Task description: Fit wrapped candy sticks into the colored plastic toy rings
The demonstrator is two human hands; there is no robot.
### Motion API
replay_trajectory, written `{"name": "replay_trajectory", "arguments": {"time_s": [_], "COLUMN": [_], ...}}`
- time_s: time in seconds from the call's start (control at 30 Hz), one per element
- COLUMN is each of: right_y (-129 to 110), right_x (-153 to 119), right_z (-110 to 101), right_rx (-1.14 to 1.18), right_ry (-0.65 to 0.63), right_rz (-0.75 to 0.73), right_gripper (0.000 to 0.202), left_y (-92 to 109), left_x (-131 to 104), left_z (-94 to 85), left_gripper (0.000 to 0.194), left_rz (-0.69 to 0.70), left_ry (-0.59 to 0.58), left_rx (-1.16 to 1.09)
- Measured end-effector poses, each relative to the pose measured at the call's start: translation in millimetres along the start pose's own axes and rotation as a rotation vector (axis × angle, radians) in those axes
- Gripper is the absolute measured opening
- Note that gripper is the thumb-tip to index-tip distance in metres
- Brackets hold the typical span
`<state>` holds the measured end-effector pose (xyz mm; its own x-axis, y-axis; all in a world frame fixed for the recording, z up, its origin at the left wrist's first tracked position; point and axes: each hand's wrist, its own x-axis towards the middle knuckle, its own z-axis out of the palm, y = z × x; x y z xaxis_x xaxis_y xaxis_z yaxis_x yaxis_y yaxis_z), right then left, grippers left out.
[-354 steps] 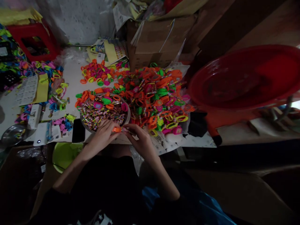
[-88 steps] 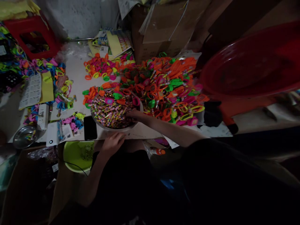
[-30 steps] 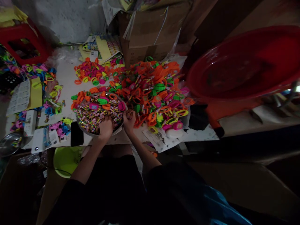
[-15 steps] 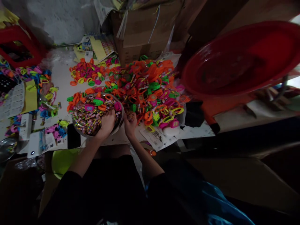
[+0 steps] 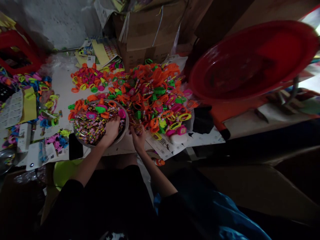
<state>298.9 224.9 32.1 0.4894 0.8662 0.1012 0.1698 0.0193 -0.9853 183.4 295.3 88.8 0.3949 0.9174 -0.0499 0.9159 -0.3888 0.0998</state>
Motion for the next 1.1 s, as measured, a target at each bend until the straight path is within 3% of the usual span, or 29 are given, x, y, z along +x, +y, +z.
{"name": "replay_trajectory", "arguments": {"time_s": [0.17,0.27,0.63,1.1], "right_y": [0,1,-1,-4], "right_x": [-3,-4,-13,-19], "right_z": [-3,-2,-1,7], "right_rx": [0.116,0.179,0.201,0.296], "right_ry": [0.008,0.013,0.005,-0.094], "right_rz": [-0.009,-0.022,-0.028,0.056], "right_gripper": [0.026,0.024,0.023,0.022], "left_y": [-13,-13,-6,-10], "left_x": [-21,-29,-19,-28], "left_z": [-11.0,-10.4,3.9,3.1], "left_gripper": [0.023,0.028,0.027,0.031], "left_rz": [-0.063,-0.057,-0.021,0.006], "left_ry": [0.077,0.018,-0.156,-0.16], "left_rx": [-0.03,0.012,0.062,0.066]}}
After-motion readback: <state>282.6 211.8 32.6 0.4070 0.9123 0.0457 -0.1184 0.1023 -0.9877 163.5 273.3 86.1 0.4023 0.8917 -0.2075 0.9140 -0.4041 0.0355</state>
